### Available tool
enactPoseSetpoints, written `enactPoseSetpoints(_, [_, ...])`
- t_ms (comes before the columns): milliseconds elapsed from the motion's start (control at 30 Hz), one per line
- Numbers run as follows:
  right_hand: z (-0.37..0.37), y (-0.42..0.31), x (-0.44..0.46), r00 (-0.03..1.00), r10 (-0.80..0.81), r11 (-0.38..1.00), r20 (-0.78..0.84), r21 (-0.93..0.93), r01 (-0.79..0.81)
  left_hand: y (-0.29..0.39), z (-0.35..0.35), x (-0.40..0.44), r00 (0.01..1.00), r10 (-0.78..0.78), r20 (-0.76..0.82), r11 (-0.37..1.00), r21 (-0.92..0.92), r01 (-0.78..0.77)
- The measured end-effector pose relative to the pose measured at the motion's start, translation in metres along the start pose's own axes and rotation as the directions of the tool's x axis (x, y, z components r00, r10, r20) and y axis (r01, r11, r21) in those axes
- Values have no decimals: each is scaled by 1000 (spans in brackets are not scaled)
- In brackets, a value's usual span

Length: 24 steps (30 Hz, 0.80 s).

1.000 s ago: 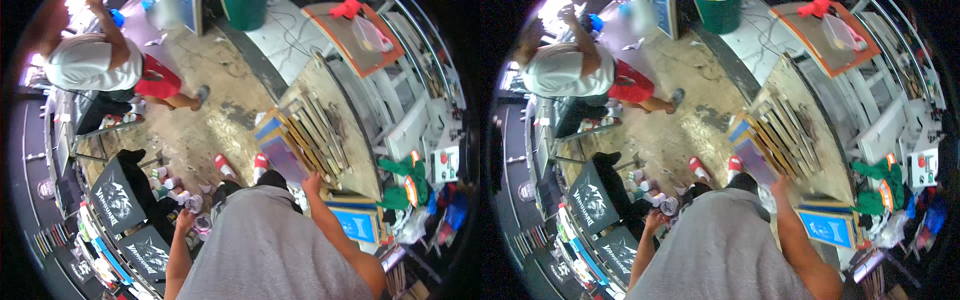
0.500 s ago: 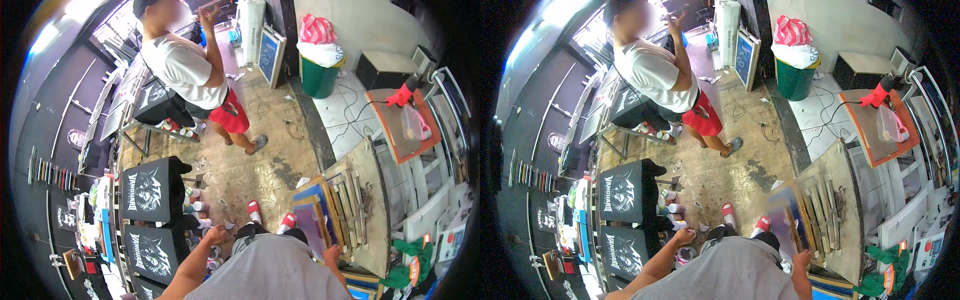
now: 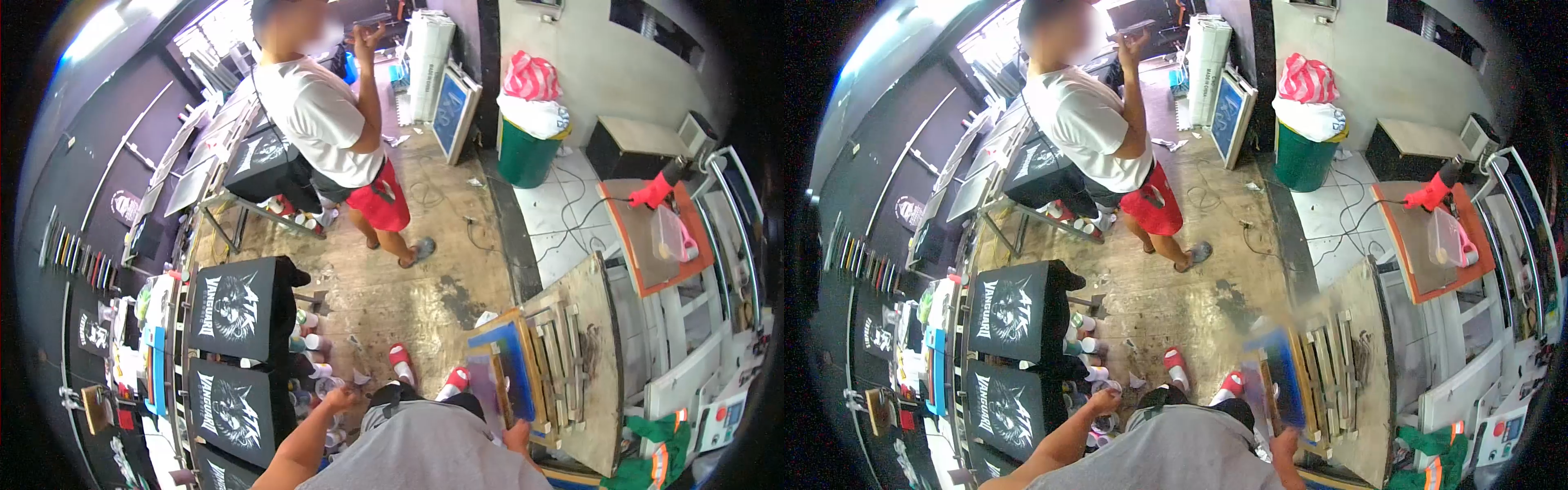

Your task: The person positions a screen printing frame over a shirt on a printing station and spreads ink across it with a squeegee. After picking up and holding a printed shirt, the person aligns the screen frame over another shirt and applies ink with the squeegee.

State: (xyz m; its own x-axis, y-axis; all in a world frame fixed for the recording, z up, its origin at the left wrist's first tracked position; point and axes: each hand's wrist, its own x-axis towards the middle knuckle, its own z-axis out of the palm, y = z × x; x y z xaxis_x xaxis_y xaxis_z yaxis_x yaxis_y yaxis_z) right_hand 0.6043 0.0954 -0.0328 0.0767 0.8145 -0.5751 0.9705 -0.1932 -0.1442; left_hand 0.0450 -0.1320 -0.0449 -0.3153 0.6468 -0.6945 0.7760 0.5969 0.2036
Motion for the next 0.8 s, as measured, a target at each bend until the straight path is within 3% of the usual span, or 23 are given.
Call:
enactPoseSetpoints(33, [1, -3, 0, 1000, -9, 1000, -3, -6, 9, 15, -13, -14, 1000, -4, -6, 1000, -9, 4])
enactPoseSetpoints(100, [3, -8, 1, 988, -125, 992, 86, -23, 128, 46, -41, -44, 996, -89, -28, 975, -208, 81])
enactPoseSetpoints(133, [4, -14, 2, 988, -132, 990, 84, -32, 135, 46, -38, -48, 995, -92, -30, 972, -219, 83])
enactPoseSetpoints(200, [4, -31, 2, 953, -301, 953, 26, 44, 300, 47, -30, -61, 983, -180, -37, 925, -346, 157])
enactPoseSetpoints(333, [-20, -87, 8, 931, -364, 931, 34, 45, 362, 45, -21, -81, 996, -48, -80, 946, -323, 20])
enactPoseSetpoints(433, [-47, -138, 12, 898, -430, 903, 93, 45, 428, 49, -23, -109, 978, -204, -34, 891, -421, 171])
enactPoseSetpoints(633, [-62, -219, 31, 879, -477, 876, -19, -90, 473, 17, 19, -145, 964, -215, -157, 818, -568, 89])
enactPoseSetpoints(733, [-107, -260, -26, 897, -421, 905, -133, -3, 425, 5, 41, -168, 982, -139, -128, 734, -679, 15])
enactPoseSetpoints(767, [-104, -264, -22, 858, -467, 877, -213, 18, 481, -5, 65, -163, 983, -93, -155, 720, -692, -41])
enactPoseSetpoints(800, [-119, -276, -41, 874, -445, 885, -197, 53, 462, -6, 74, -167, 983, -46, -180, 703, -705, -96])
